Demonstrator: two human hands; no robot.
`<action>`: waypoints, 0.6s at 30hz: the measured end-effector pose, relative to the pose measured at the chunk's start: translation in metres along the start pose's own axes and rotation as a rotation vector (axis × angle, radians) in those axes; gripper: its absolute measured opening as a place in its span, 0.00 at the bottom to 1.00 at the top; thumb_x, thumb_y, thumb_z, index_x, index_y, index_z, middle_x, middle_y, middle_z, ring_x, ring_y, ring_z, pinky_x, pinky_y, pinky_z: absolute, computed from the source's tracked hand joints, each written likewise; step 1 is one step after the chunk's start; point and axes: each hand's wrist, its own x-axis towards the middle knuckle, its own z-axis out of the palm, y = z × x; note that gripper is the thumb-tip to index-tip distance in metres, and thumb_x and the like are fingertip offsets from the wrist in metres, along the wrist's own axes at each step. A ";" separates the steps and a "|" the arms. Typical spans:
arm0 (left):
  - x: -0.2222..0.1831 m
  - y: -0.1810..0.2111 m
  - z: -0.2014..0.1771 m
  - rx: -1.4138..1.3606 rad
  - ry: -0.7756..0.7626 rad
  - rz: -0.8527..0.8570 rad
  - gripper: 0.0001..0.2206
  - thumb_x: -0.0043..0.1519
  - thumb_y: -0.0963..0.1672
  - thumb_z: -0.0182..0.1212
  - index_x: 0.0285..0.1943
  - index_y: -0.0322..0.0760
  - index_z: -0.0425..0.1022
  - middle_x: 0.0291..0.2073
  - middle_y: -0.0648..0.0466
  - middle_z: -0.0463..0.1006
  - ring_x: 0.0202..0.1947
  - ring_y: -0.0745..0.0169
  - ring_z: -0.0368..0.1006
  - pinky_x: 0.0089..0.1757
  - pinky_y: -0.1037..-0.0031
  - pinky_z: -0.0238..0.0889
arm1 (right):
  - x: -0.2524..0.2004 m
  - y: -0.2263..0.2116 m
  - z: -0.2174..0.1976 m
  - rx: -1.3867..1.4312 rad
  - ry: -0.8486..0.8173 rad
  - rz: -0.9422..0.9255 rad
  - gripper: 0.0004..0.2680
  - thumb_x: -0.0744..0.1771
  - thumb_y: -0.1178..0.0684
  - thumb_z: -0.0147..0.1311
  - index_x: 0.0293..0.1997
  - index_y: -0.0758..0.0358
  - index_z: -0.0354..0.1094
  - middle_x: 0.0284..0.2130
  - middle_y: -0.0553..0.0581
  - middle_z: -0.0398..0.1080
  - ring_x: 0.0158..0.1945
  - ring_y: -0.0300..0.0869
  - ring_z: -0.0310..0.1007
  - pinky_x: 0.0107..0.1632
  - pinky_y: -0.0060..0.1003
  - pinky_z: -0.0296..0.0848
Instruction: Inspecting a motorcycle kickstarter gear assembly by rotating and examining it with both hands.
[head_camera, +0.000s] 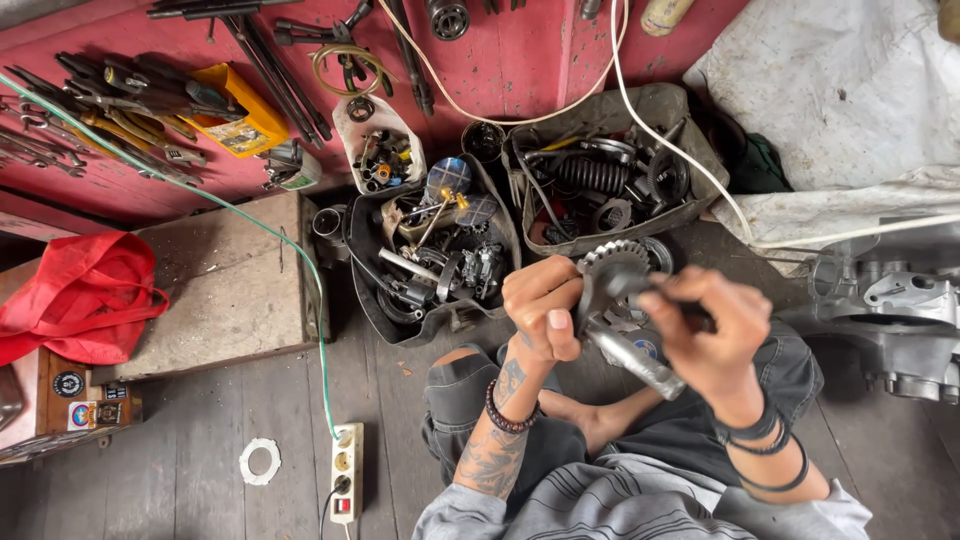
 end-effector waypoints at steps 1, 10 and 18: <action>-0.001 -0.001 0.000 0.003 0.001 -0.015 0.25 0.67 0.49 0.31 0.15 0.43 0.60 0.14 0.59 0.52 0.10 0.65 0.47 0.16 0.80 0.51 | -0.004 -0.005 0.004 0.010 -0.024 -0.008 0.07 0.64 0.57 0.66 0.27 0.64 0.71 0.15 0.54 0.67 0.11 0.43 0.57 0.19 0.34 0.59; 0.007 0.007 -0.001 0.033 0.023 -0.013 0.25 0.68 0.49 0.30 0.16 0.42 0.61 0.15 0.58 0.53 0.10 0.66 0.47 0.17 0.81 0.51 | -0.025 0.018 0.008 -0.051 0.042 -0.012 0.07 0.65 0.56 0.66 0.28 0.64 0.72 0.18 0.56 0.70 0.16 0.52 0.68 0.24 0.38 0.66; 0.001 0.008 0.004 0.031 0.011 -0.003 0.24 0.66 0.48 0.32 0.13 0.45 0.58 0.13 0.60 0.50 0.09 0.67 0.45 0.15 0.81 0.49 | -0.011 0.024 -0.007 -0.110 0.105 0.027 0.08 0.68 0.53 0.65 0.33 0.66 0.74 0.18 0.55 0.69 0.18 0.45 0.67 0.27 0.34 0.64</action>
